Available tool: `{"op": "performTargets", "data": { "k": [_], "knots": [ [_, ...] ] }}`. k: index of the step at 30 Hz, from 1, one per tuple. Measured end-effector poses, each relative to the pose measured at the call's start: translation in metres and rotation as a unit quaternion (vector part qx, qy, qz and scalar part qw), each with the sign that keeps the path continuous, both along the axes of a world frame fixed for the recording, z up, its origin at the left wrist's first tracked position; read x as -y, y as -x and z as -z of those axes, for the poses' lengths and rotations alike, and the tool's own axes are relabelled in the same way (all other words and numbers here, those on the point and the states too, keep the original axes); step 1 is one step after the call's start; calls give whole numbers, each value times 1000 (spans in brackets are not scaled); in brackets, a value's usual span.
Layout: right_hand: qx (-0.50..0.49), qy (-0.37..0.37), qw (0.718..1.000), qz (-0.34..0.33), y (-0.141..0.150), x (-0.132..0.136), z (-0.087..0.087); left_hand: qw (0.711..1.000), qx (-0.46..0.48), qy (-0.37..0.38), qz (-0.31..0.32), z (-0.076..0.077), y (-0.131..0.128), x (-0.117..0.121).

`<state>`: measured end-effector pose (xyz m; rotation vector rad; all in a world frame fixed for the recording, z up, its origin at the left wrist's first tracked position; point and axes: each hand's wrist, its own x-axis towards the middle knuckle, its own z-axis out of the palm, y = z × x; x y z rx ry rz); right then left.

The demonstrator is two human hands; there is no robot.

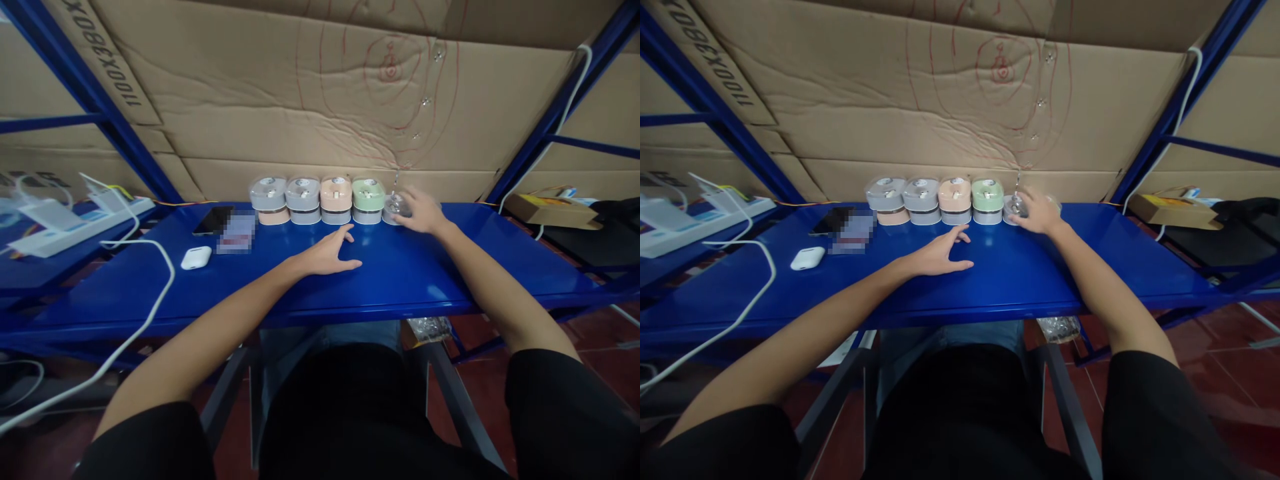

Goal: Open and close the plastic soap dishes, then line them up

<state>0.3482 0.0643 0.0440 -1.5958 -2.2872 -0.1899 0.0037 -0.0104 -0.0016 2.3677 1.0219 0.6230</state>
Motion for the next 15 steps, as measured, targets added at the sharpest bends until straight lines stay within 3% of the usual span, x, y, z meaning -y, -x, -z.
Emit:
{"op": "performTargets", "data": {
  "k": [2,4,9,12,14,15],
  "knots": [
    [40,42,998,-28,14,7,-3,1000,-3,4,-3,-1,0,0],
    [61,51,997,-11,22,15,-8,1000,-5,5,-6,-1,-1,1],
    [60,9,989,138,39,45,-26,1000,-4,3,-8,-2,-2,1],
    [59,80,972,213,51,60,-28,1000,-1,5,-8,-2,-2,2],
    [64,135,972,184,55,64,-27,1000,11,3,-10,-2,-2,1],
    [63,145,978,135,56,64,-25,1000,21,4,-12,-2,-1,1]
  ]
}}
